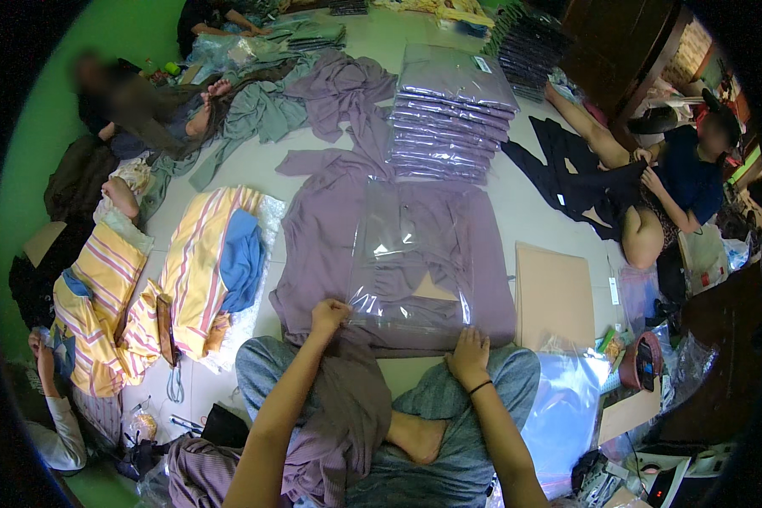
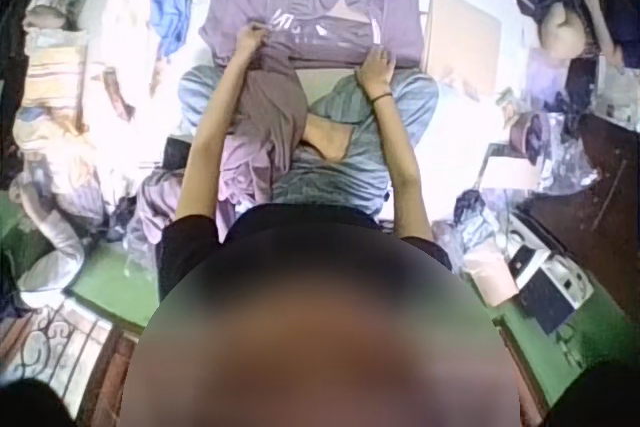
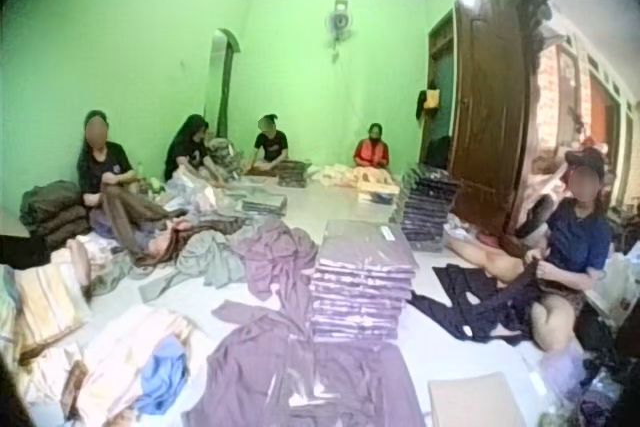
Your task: The person folds a purple garment using a cardboard template, then places it into a clear plastic bag and seals it. The person repeats this process for multiple garments, stacking the packaged items on the floor.
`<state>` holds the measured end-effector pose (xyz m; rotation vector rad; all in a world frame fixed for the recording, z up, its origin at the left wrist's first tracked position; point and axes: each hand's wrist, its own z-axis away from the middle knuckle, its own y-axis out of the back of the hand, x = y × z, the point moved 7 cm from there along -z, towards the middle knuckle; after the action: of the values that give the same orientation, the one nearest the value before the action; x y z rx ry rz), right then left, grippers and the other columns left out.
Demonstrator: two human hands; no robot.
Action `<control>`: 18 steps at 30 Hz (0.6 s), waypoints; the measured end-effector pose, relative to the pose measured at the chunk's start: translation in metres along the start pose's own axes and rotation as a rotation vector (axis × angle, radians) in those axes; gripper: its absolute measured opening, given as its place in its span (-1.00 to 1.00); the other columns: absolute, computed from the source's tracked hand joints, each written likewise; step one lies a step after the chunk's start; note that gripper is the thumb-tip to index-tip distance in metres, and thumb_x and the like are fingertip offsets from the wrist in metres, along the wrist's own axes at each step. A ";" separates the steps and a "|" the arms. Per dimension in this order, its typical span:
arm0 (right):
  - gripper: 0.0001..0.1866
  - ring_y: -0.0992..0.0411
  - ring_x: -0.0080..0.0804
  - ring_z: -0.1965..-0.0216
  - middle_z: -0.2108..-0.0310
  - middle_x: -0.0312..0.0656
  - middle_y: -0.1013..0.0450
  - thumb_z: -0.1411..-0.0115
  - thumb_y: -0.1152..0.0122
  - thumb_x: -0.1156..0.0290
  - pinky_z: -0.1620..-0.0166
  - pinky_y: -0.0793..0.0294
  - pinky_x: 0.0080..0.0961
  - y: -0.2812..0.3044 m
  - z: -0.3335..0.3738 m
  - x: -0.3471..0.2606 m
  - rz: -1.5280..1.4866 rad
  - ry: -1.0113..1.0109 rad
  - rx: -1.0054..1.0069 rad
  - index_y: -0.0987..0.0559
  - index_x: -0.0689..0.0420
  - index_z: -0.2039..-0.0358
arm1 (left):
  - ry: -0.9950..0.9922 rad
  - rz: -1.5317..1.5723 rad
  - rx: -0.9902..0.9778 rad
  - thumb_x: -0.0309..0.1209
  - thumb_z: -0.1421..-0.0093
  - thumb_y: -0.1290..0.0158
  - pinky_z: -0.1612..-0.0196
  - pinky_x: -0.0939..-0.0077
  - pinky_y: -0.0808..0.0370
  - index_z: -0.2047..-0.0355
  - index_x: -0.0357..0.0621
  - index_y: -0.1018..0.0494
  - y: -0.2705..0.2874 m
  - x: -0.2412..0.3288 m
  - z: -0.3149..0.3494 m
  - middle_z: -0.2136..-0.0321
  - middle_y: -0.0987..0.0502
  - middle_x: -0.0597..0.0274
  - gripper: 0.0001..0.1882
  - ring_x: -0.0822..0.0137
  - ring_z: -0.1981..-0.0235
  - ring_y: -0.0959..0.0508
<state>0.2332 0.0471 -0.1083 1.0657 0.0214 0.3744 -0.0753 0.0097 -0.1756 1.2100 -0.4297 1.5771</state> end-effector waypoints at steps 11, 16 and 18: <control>-0.20 0.13 -0.07 -0.15 -0.13 0.02 0.11 0.04 -0.06 0.10 -0.12 0.11 -0.20 0.035 -0.022 -0.018 -0.356 0.072 0.264 0.02 0.26 -0.10 | -0.076 -0.010 -0.070 -0.52 0.07 -0.01 0.59 0.66 -0.36 0.50 -0.30 -0.43 -0.001 0.022 0.013 0.66 -0.44 0.27 -0.90 0.49 0.66 -0.42; -0.21 0.15 -0.11 -0.16 -0.14 0.00 0.13 0.02 -0.02 0.09 -0.12 0.13 -0.16 0.077 -0.034 -0.017 -0.359 0.126 0.475 0.04 0.24 -0.10 | -0.007 0.267 -0.046 -0.47 0.06 -0.05 0.59 0.65 -0.34 0.42 -0.27 -0.41 -0.005 0.014 0.009 0.65 -0.44 0.27 -0.83 0.51 0.67 -0.40; -0.25 0.15 -0.11 -0.16 -0.14 0.00 0.13 0.00 0.00 0.12 -0.13 0.14 -0.16 0.096 -0.037 -0.017 -0.451 0.167 0.681 0.02 0.24 -0.10 | -0.013 0.213 -0.074 -0.39 0.06 -0.08 0.58 0.66 -0.32 0.43 -0.28 -0.41 -0.007 0.014 0.006 0.64 -0.44 0.28 -0.78 0.53 0.66 -0.38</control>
<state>0.1820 0.1140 -0.0466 1.6505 0.5628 0.0337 -0.0652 0.0148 -0.1626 1.1482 -0.6369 1.7183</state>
